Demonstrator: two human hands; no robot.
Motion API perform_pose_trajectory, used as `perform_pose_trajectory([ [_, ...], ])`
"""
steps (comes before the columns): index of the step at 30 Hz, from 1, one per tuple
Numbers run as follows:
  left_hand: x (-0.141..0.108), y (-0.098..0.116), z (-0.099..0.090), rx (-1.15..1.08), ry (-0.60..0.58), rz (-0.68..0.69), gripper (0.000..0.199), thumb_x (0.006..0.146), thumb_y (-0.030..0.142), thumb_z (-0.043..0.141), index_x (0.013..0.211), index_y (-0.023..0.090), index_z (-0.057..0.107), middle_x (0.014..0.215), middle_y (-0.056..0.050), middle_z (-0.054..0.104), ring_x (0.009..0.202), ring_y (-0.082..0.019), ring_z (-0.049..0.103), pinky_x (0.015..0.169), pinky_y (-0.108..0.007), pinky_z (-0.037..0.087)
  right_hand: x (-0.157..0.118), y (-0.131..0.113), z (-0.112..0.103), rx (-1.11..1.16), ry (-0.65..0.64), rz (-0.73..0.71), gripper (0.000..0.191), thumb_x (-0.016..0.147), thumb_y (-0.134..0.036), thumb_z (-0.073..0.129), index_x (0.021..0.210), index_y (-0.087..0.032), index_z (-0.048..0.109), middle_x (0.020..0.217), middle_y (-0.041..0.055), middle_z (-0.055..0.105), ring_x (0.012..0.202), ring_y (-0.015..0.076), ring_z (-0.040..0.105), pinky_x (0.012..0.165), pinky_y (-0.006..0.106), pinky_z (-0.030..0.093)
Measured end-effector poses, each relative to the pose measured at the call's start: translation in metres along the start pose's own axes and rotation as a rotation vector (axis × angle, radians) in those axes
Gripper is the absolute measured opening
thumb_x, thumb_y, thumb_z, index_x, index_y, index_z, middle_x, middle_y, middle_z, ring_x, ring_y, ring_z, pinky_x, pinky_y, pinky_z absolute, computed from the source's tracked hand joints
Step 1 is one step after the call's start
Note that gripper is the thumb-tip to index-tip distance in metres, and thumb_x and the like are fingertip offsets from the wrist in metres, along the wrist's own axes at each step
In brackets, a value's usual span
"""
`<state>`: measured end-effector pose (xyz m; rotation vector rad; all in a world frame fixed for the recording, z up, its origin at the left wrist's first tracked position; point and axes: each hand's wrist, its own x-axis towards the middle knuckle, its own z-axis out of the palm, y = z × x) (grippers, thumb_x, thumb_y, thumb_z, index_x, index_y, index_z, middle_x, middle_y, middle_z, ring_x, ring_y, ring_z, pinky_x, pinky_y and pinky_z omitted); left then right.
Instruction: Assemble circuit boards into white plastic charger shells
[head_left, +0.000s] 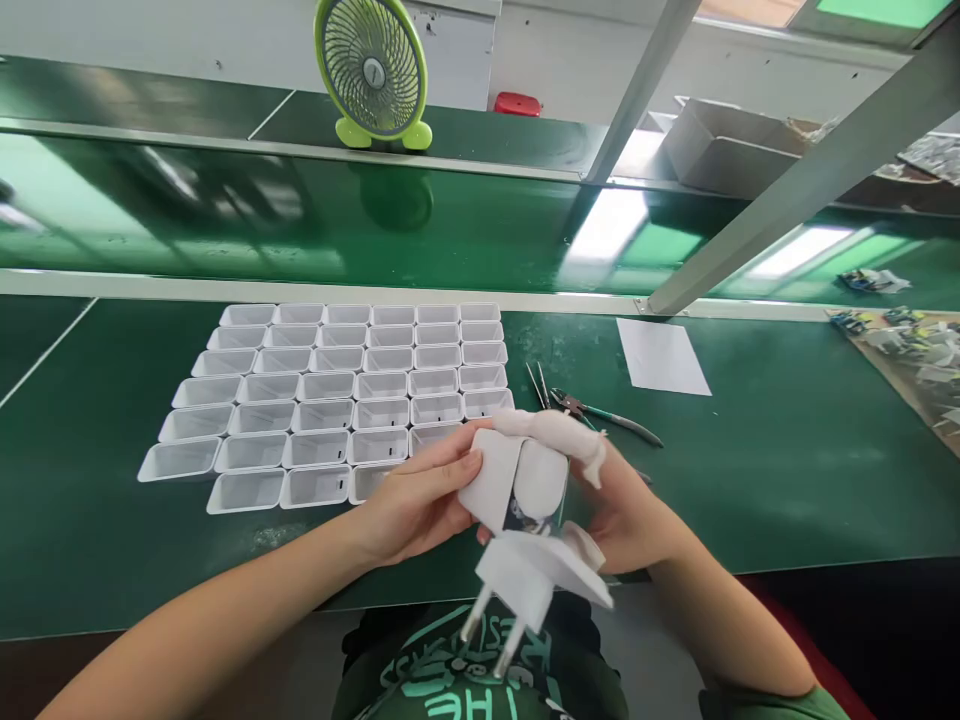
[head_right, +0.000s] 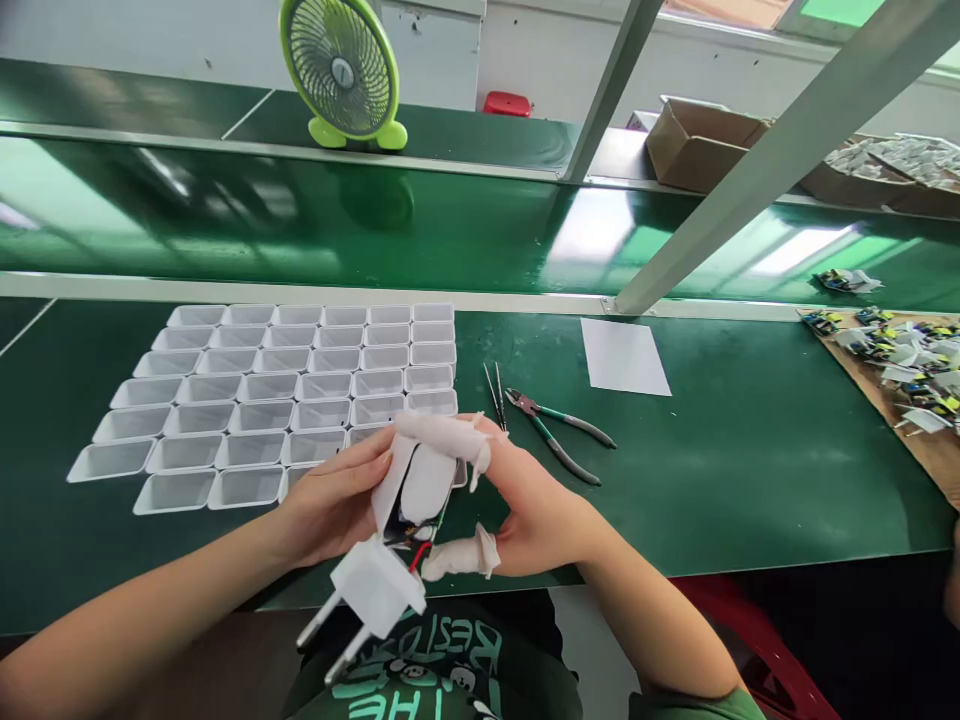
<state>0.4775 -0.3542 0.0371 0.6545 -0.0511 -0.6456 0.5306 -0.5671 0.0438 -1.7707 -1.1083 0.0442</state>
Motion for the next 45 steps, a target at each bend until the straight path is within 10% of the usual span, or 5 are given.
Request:
perform_pose_trajectory([
  [8,-0.007,-0.018,0.005,0.486,-0.069,-0.133,0.047,0.099,0.051,0.046,0.138,0.026,0.052,0.108,-0.008,0.060,0.091,-0.017,0.056,0.079,-0.028,0.046,-0.057,-0.028,-0.003,-0.093,0.041,0.127,0.063,0.085,-0.017,0.067,0.143,-0.027,0.045,0.118,0.0097,0.070,0.101,0.0239,0.070,0.088,0.034,0.060],
  [17,-0.008,-0.029,0.013,1.308,-0.200,0.602,0.059,0.099,0.052,0.042,0.148,0.020,0.037,0.140,-0.016,0.051,0.129,-0.031,0.046,0.109,-0.044,0.037,-0.142,-0.030,0.045,-0.287,0.501,0.294,0.066,0.081,-0.015,0.070,0.141,-0.028,0.045,0.113,0.0091,0.073,0.103,0.0285,0.072,0.095,0.047,0.058],
  [24,0.012,-0.051,0.037,1.942,-0.029,0.850,0.043,0.088,0.029,0.066,0.128,0.017,0.057,0.098,-0.011,0.071,0.097,-0.029,0.060,0.086,-0.041,0.042,-0.133,-0.015,0.055,-0.434,0.496,0.292,0.051,0.088,-0.026,0.066,0.136,-0.024,0.050,0.115,0.0101,0.072,0.102,0.0256,0.072,0.087,0.037,0.061],
  [35,-0.003,-0.058,0.010,2.001,-0.068,1.357,0.025,0.075,0.008,0.070,0.096,0.021,0.064,0.064,-0.001,0.060,0.058,-0.016,0.057,0.050,-0.030,0.045,-0.132,-0.023,0.060,-0.341,0.665,0.271,0.049,0.084,-0.023,0.070,0.130,-0.025,0.053,0.109,0.0087,0.073,0.098,0.0247,0.072,0.089,0.039,0.059],
  [45,0.010,-0.058,-0.001,2.033,-0.177,1.379,0.028,0.077,0.003,0.069,0.102,0.014,0.065,0.059,-0.002,0.059,0.055,-0.017,0.054,0.049,-0.030,0.043,-0.128,-0.013,0.064,-0.410,0.563,0.331,0.041,0.089,-0.026,0.064,0.128,-0.025,0.053,0.110,0.0078,0.073,0.101,0.0239,0.071,0.093,0.039,0.058],
])
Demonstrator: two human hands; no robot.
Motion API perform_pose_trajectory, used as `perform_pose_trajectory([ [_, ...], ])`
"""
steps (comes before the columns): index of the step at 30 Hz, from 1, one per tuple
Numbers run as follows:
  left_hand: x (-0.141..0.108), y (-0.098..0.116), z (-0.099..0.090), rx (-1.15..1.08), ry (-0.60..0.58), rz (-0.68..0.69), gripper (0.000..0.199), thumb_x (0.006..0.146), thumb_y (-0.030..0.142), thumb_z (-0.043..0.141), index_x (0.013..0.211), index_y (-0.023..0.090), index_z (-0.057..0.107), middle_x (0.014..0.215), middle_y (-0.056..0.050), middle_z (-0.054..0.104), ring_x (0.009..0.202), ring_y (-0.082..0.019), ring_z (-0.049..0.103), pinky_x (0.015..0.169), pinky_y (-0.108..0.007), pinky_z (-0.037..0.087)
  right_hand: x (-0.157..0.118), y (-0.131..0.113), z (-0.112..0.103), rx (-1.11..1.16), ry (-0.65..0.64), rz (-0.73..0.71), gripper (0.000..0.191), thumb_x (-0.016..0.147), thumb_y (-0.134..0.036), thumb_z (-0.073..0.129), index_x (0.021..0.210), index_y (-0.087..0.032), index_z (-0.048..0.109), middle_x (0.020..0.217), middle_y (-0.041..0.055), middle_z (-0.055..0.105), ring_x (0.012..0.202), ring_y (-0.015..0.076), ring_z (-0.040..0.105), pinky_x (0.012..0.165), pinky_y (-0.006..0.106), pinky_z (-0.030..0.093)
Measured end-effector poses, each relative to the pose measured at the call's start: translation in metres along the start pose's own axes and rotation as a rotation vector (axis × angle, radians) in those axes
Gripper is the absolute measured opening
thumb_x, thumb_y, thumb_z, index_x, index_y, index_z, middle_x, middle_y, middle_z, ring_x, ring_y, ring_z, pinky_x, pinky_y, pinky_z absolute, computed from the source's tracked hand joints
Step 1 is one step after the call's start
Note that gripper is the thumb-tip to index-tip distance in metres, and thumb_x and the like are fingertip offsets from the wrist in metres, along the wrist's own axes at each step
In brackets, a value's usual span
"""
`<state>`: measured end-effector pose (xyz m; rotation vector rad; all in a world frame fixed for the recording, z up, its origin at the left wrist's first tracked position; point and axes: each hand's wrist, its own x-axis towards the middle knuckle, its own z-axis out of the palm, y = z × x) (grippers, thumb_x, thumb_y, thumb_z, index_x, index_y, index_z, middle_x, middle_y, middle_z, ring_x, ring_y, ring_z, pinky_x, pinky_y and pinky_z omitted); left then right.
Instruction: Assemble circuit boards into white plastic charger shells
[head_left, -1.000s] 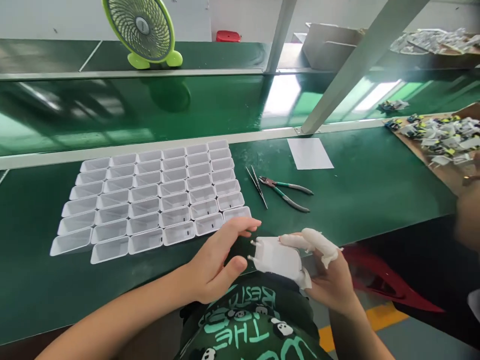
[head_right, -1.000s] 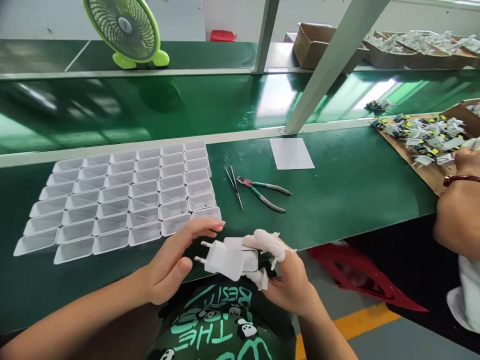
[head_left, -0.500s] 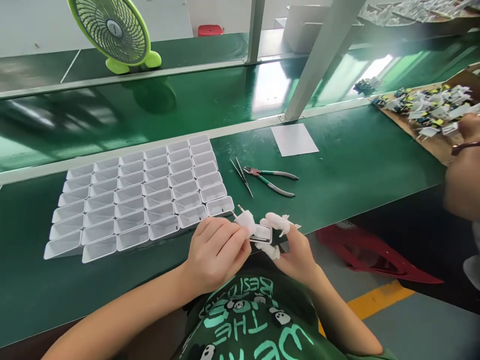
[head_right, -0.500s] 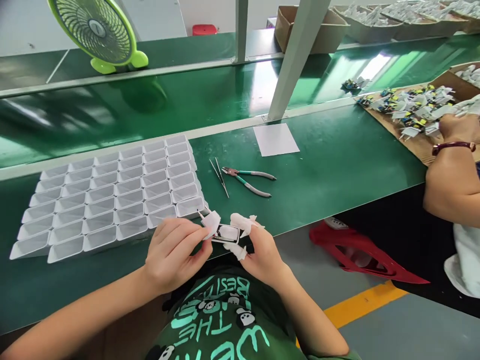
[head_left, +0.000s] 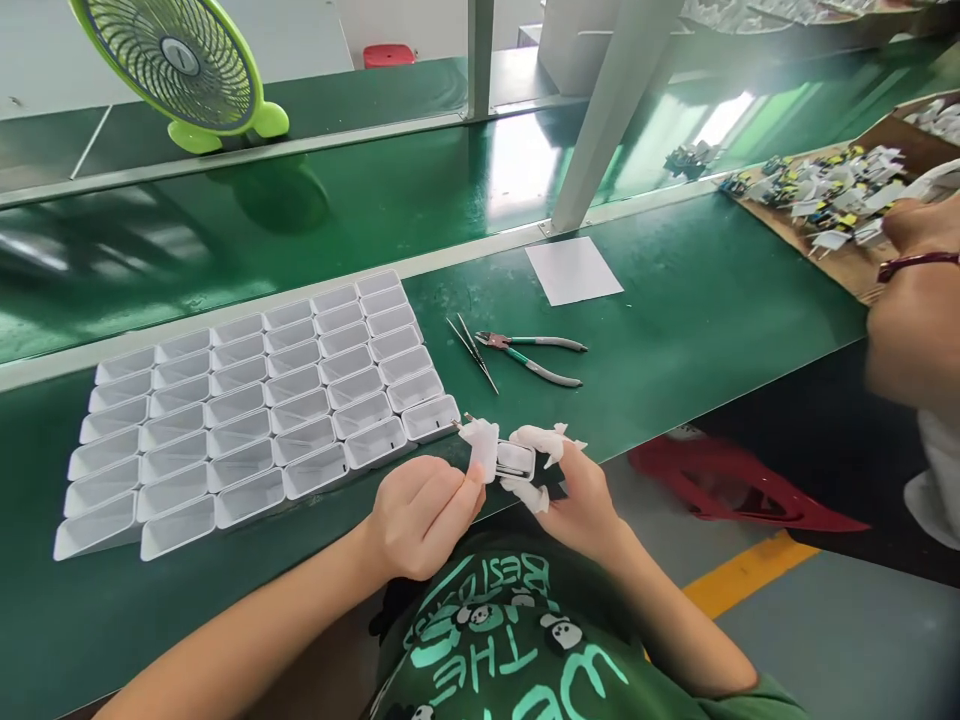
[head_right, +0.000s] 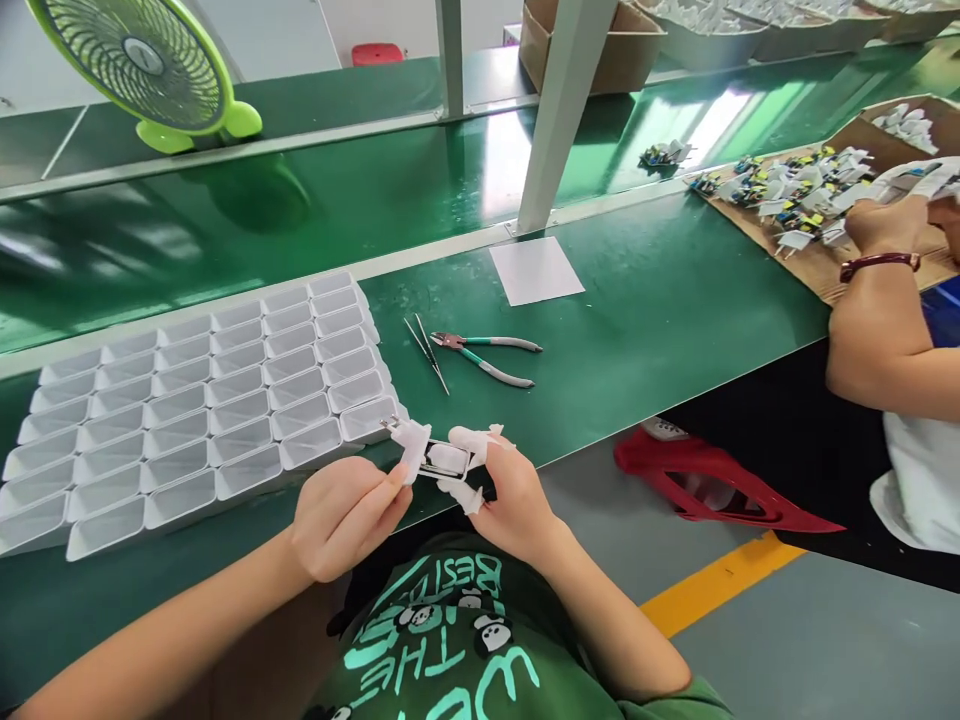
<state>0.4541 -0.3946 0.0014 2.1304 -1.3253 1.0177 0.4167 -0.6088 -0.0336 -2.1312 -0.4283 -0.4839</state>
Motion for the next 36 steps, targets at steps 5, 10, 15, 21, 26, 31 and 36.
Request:
perform_pose_trajectory([
  [5,0.007,-0.001,-0.004,-0.102,-0.124,0.068,0.022,0.088,0.003,0.051,0.102,0.012,0.066,0.057,-0.002,0.058,0.049,-0.015,0.052,0.043,-0.028,0.034,-0.001,0.002,0.001,-0.016,0.012,-0.051,0.042,0.088,-0.024,0.064,0.129,-0.023,0.051,0.108,0.0091,0.072,0.099,0.0240,0.071,0.088,0.037,0.059],
  [10,0.007,0.002,-0.002,-0.079,-0.101,0.080,0.015,0.088,0.003,0.054,0.094,0.005,0.068,0.056,-0.002,0.057,0.047,-0.014,0.049,0.041,-0.029,0.031,-0.002,0.006,0.002,0.000,0.002,-0.082,0.049,0.088,-0.021,0.064,0.134,-0.022,0.046,0.108,0.0098,0.071,0.098,0.0236,0.070,0.084,0.037,0.060],
  [15,0.007,0.006,0.000,-0.076,-0.070,0.091,0.010,0.085,0.003,0.059,0.085,0.002,0.069,0.055,-0.001,0.056,0.046,-0.012,0.046,0.040,-0.029,0.027,-0.001,0.008,0.000,0.022,-0.062,-0.170,0.046,0.089,-0.016,0.060,0.133,-0.021,0.046,0.116,0.0132,0.067,0.107,0.0247,0.068,0.084,0.038,0.061],
  [21,0.007,0.008,0.001,-0.059,-0.102,0.062,0.011,0.083,0.005,0.064,0.073,0.007,0.068,0.052,0.002,0.049,0.045,-0.011,0.042,0.040,-0.030,0.025,0.000,0.010,-0.004,-0.115,-0.141,-0.254,0.035,0.087,-0.009,0.056,0.120,-0.019,0.058,0.116,0.0158,0.066,0.105,0.0275,0.068,0.078,0.038,0.061],
  [26,0.002,0.010,0.004,-0.075,-0.081,0.061,0.012,0.085,0.007,0.061,0.087,0.001,0.071,0.055,0.001,0.052,0.046,-0.011,0.044,0.040,-0.028,0.028,0.000,0.014,-0.007,-0.128,-0.170,-0.311,0.024,0.083,-0.005,0.060,0.104,-0.017,0.063,0.107,0.0169,0.067,0.101,0.0301,0.067,0.073,0.039,0.059],
  [31,0.000,0.010,0.006,-0.082,-0.094,0.061,0.025,0.087,0.008,0.053,0.101,-0.004,0.069,0.055,0.001,0.051,0.045,-0.011,0.044,0.039,-0.028,0.030,0.002,0.015,-0.006,-0.111,-0.168,-0.338,0.020,0.081,-0.002,0.059,0.095,-0.016,0.062,0.111,0.0188,0.066,0.101,0.0301,0.066,0.073,0.039,0.057],
  [36,-0.001,0.011,0.006,-0.084,-0.095,0.048,0.024,0.087,0.009,0.052,0.098,-0.003,0.070,0.054,0.001,0.050,0.045,-0.011,0.044,0.037,-0.028,0.031,0.004,0.016,-0.009,-0.091,-0.214,-0.337,0.024,0.080,0.001,0.059,0.096,-0.017,0.063,0.108,0.0174,0.066,0.104,0.0314,0.065,0.076,0.042,0.057],
])
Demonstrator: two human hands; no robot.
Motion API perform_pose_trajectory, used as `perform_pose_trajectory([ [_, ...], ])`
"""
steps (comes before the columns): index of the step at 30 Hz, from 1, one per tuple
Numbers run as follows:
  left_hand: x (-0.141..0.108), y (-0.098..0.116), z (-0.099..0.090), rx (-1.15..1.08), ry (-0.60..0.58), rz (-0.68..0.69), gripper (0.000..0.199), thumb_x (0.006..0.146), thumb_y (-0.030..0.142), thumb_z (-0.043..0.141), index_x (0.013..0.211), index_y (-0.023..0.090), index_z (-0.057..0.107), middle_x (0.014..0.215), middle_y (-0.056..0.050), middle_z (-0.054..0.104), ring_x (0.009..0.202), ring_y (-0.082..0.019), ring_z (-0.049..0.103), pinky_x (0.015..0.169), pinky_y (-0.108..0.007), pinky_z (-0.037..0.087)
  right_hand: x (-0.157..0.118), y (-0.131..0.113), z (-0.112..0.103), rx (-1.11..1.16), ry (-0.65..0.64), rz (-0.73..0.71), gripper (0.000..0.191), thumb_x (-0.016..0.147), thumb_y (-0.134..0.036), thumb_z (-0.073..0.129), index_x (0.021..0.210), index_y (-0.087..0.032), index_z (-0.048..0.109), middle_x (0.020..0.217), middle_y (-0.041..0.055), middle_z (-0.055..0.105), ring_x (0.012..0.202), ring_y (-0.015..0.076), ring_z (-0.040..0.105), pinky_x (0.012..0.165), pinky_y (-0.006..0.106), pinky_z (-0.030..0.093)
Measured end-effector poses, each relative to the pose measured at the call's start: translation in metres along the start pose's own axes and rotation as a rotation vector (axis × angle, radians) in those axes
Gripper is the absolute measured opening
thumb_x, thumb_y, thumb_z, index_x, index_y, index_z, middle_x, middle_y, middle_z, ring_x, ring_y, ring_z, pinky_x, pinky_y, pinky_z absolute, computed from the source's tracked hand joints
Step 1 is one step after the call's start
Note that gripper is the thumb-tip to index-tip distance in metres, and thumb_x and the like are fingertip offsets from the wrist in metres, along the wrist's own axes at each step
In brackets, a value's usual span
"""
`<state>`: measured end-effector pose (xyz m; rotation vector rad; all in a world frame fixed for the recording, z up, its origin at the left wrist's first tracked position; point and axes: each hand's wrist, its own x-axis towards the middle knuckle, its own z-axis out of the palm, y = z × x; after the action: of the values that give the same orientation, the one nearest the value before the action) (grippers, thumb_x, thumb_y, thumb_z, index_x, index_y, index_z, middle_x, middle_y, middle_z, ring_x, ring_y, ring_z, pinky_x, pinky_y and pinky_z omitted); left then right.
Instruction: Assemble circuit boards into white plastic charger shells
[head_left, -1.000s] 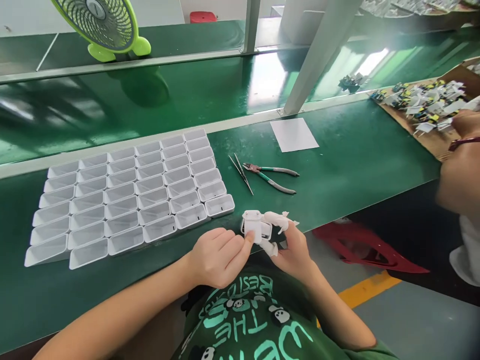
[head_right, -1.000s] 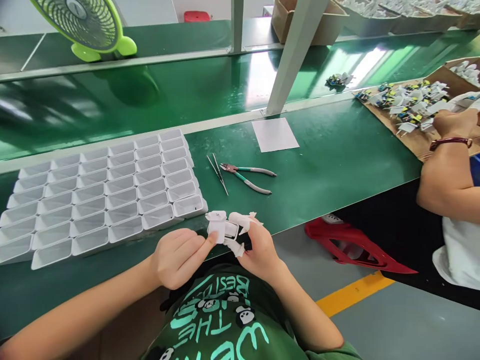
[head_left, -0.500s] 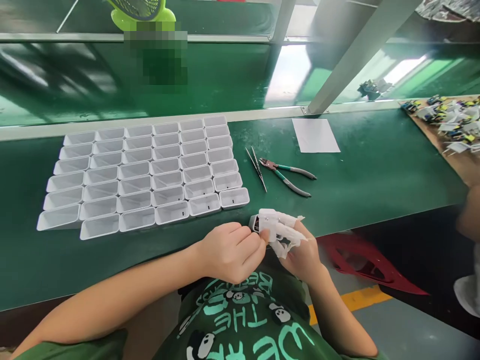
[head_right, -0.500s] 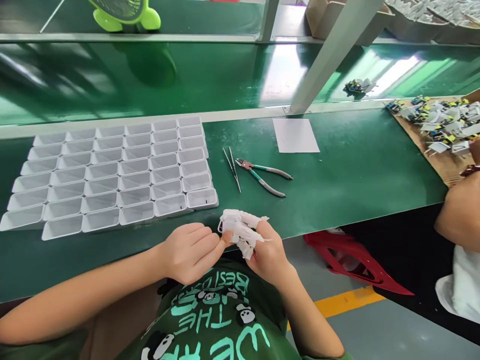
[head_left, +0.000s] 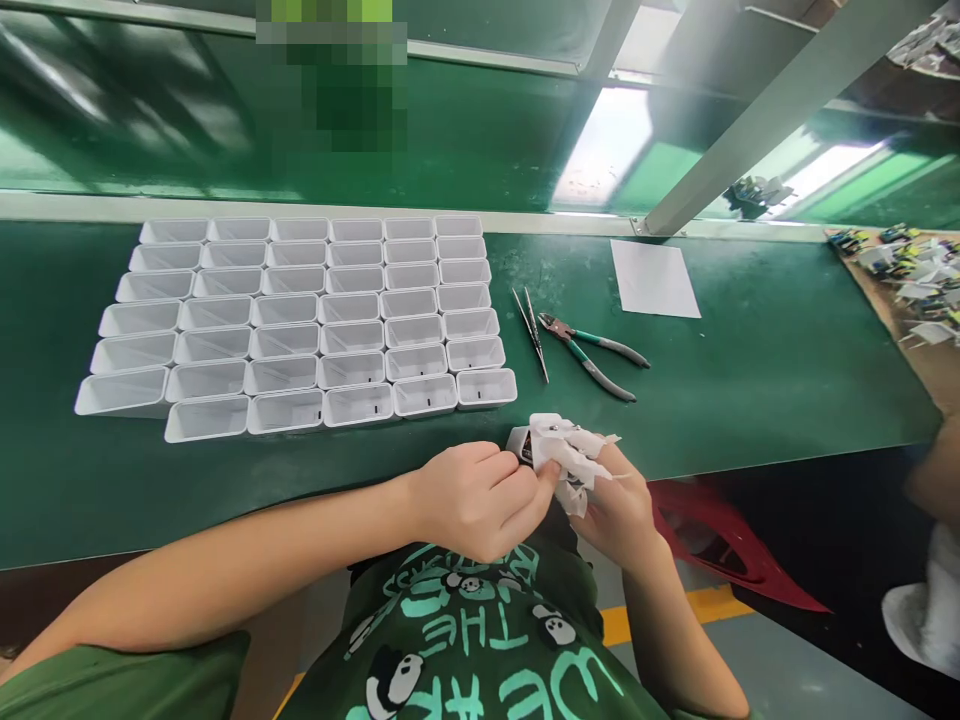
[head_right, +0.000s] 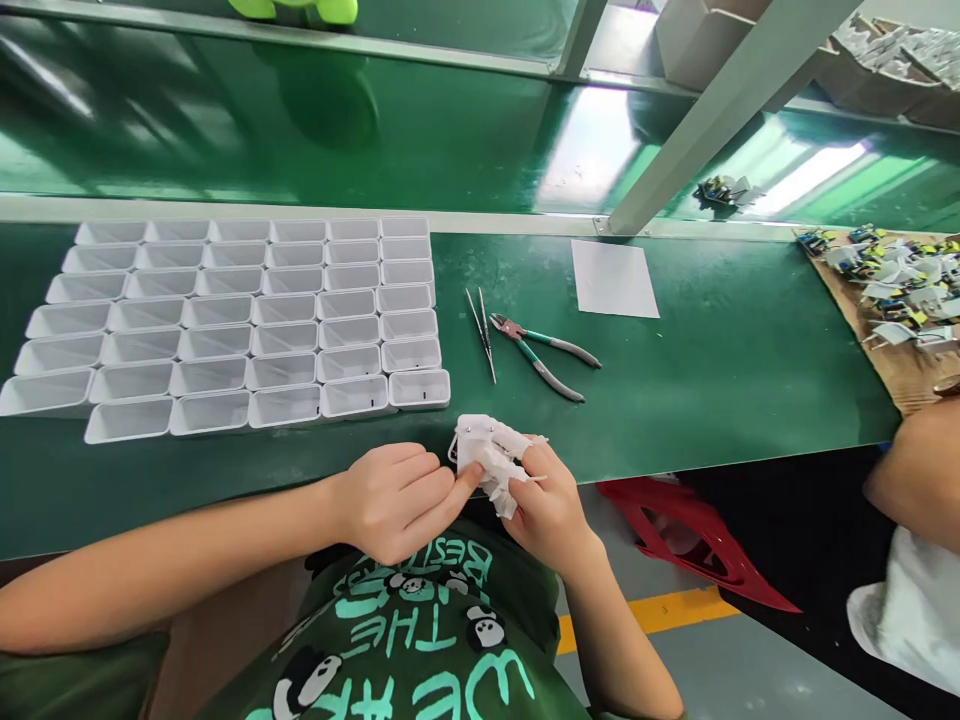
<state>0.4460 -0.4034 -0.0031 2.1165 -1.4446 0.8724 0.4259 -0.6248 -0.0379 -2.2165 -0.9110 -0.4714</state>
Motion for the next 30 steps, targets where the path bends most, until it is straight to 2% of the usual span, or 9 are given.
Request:
perform_pose_trajectory([
  [2,0.001,0.001,0.000,-0.018,0.046,-0.018,0.024,0.087,0.009,0.051,0.098,-0.001,0.070,0.055,0.000,0.053,0.045,-0.011,0.045,0.037,-0.027,0.032,0.001,0.001,-0.002,0.014,-0.011,0.002,0.026,0.079,0.002,0.060,0.096,-0.017,0.064,0.109,0.0171,0.066,0.105,0.0314,0.066,0.077,0.042,0.058],
  [6,0.002,0.003,-0.002,-0.096,0.307,0.023,0.014,0.081,0.014,0.057,0.086,0.009,0.069,0.061,-0.001,0.060,0.046,-0.010,0.047,0.038,-0.026,0.035,0.006,0.000,-0.010,0.014,-0.043,0.010,0.025,0.079,-0.001,0.062,0.096,-0.018,0.066,0.112,0.0167,0.066,0.099,0.0295,0.068,0.072,0.039,0.059],
  [8,0.001,0.004,-0.003,-0.121,0.366,0.039,0.008,0.079,0.015,0.060,0.078,0.013,0.068,0.059,0.000,0.059,0.044,-0.010,0.044,0.038,-0.026,0.032,0.008,-0.006,-0.016,-0.013,-0.049,-0.003,0.025,0.080,-0.003,0.063,0.098,-0.019,0.067,0.112,0.0162,0.066,0.096,0.0286,0.069,0.071,0.038,0.059],
  [13,-0.006,0.001,-0.006,-0.118,0.293,0.005,0.010,0.081,0.015,0.059,0.081,0.012,0.069,0.060,-0.001,0.061,0.046,-0.011,0.048,0.039,-0.027,0.035,0.007,-0.020,-0.020,-0.103,0.156,0.053,0.034,0.080,-0.007,0.068,0.111,-0.020,0.066,0.107,0.0138,0.067,0.089,0.0263,0.070,0.069,0.035,0.060],
  [16,-0.008,-0.001,-0.006,-0.094,0.239,-0.043,0.016,0.087,0.015,0.054,0.091,0.009,0.069,0.063,-0.002,0.063,0.048,-0.011,0.051,0.042,-0.027,0.037,0.004,-0.014,-0.012,-0.098,0.079,0.016,0.028,0.080,-0.005,0.064,0.104,-0.019,0.066,0.107,0.0153,0.067,0.091,0.0271,0.070,0.066,0.035,0.060],
  [19,-0.009,-0.003,-0.003,-0.057,0.129,-0.104,0.023,0.090,0.014,0.053,0.106,0.004,0.067,0.066,-0.002,0.063,0.049,-0.012,0.050,0.043,-0.028,0.036,0.002,-0.004,-0.007,-0.073,-0.005,0.013,0.022,0.080,-0.004,0.062,0.097,-0.018,0.065,0.113,0.0166,0.066,0.098,0.0276,0.069,0.071,0.037,0.061],
  [21,-0.010,-0.003,-0.002,-0.025,0.076,-0.118,0.024,0.090,0.013,0.054,0.109,0.004,0.065,0.064,0.000,0.060,0.049,-0.012,0.047,0.043,-0.028,0.034,0.001,-0.001,-0.008,-0.056,-0.007,0.008,0.028,0.080,-0.005,0.062,0.104,-0.020,0.065,0.114,0.0154,0.067,0.100,0.0271,0.069,0.075,0.037,0.061],
  [25,-0.012,-0.002,0.001,0.010,0.019,-0.137,0.022,0.091,0.013,0.054,0.109,0.006,0.064,0.059,0.003,0.052,0.049,-0.012,0.044,0.045,-0.029,0.032,0.000,0.001,-0.010,-0.042,-0.032,0.016,0.051,0.082,-0.009,0.064,0.132,-0.018,0.056,0.119,0.0175,0.065,0.111,0.0296,0.066,0.085,0.040,0.062],
  [30,-0.013,0.000,0.002,-0.009,0.031,-0.143,0.026,0.090,0.014,0.053,0.112,0.004,0.063,0.060,0.003,0.051,0.049,-0.012,0.045,0.045,-0.029,0.033,-0.002,0.005,-0.007,-0.003,-0.030,-0.003,0.043,0.079,-0.004,0.065,0.119,-0.020,0.065,0.118,0.0151,0.064,0.105,0.0279,0.066,0.080,0.038,0.061],
])
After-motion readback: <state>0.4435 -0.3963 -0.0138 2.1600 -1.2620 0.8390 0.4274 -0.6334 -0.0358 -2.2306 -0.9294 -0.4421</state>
